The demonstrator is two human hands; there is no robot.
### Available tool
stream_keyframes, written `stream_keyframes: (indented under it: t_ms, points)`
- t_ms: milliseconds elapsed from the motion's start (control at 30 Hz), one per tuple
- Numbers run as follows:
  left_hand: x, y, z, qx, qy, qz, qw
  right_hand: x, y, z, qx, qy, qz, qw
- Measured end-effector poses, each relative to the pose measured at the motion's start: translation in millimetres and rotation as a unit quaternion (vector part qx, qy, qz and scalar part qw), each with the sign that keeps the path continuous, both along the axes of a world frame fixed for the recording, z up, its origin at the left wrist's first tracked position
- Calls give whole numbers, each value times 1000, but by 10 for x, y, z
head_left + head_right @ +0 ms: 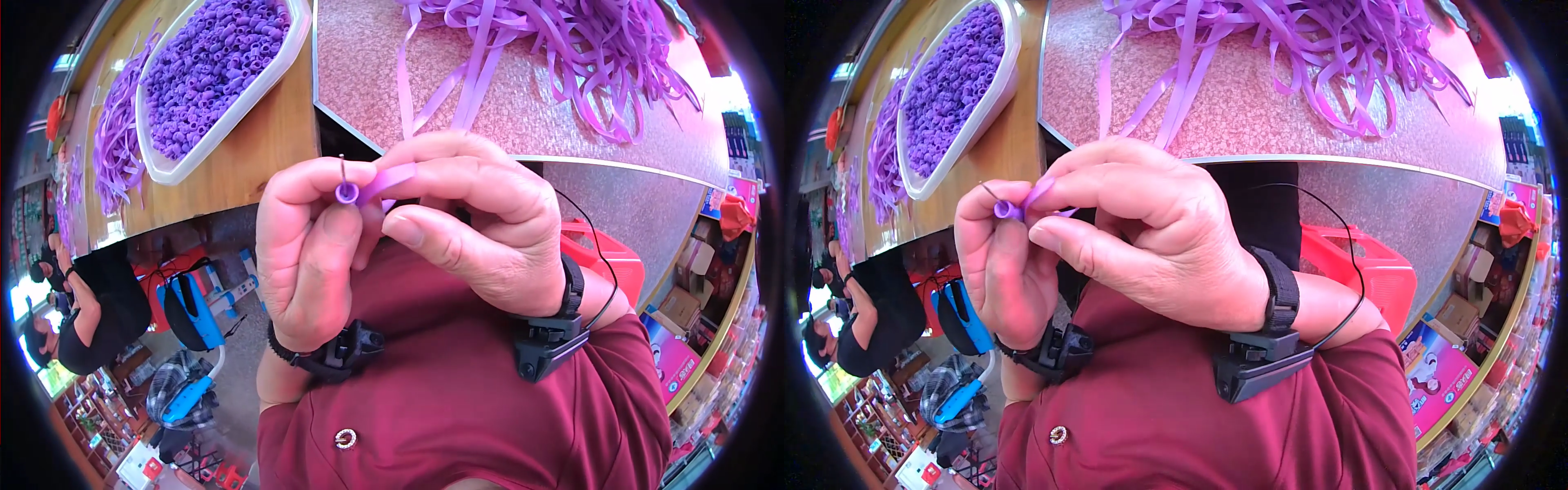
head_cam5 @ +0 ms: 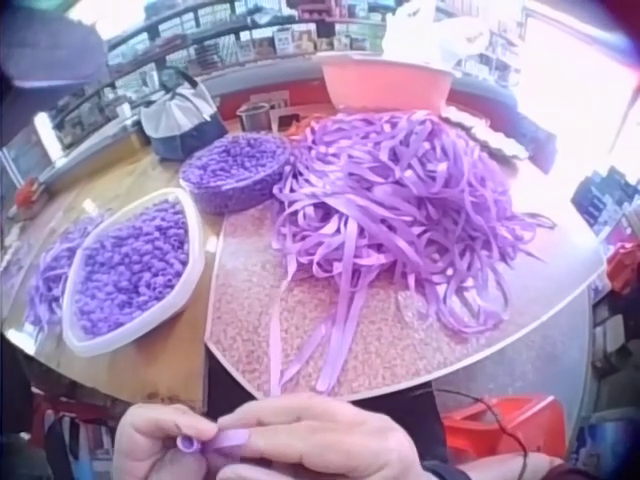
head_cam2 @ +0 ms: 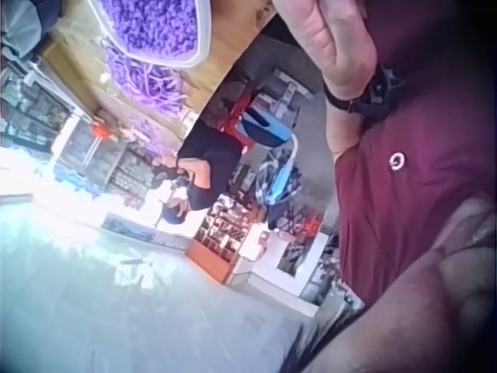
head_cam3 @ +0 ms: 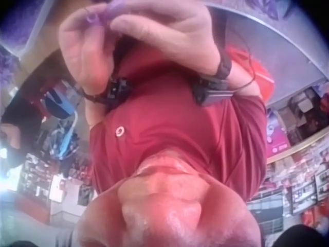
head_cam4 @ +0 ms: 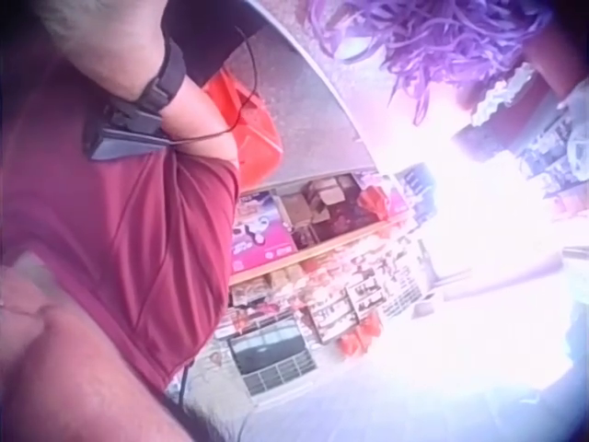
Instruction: Attaching small purple plastic components to purple ribbons at a factory workbench.
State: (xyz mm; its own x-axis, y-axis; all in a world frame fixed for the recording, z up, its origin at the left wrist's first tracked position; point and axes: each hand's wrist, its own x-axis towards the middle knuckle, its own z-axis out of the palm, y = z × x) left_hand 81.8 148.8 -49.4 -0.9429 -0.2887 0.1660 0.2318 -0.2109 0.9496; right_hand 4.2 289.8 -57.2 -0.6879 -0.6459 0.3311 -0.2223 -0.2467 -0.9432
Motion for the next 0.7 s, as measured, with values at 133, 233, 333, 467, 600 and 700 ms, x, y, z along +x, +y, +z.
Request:
stream_keyframes:
  t_ms: [133, 233, 333, 467, 600, 700]
  points:
    - [6, 9, -1, -15, -6, -4, 1000, 12, -54, -74, -47, 29, -37, 998]
    - [34, -8, -23, -23, 4, -10, 1000, 95, -79, 38, -51, -217, -25, 975]
    - [33, -15, -47, -58, 23, -5, 998, 109, -107, 64, -103, -318, -12, 942]
    - [31, -42, -86, -146, 45, -11, 988, 76, -96, 101, -117, -385, 16, 915]
    - [40, -37, -82, -157, 29, -10, 987, 86, -127, 59, -100, -321, -29, 941]
    - [40, -56, -117, -157, 35, 14, 987, 30, -108, 17, -132, -312, -18, 941]
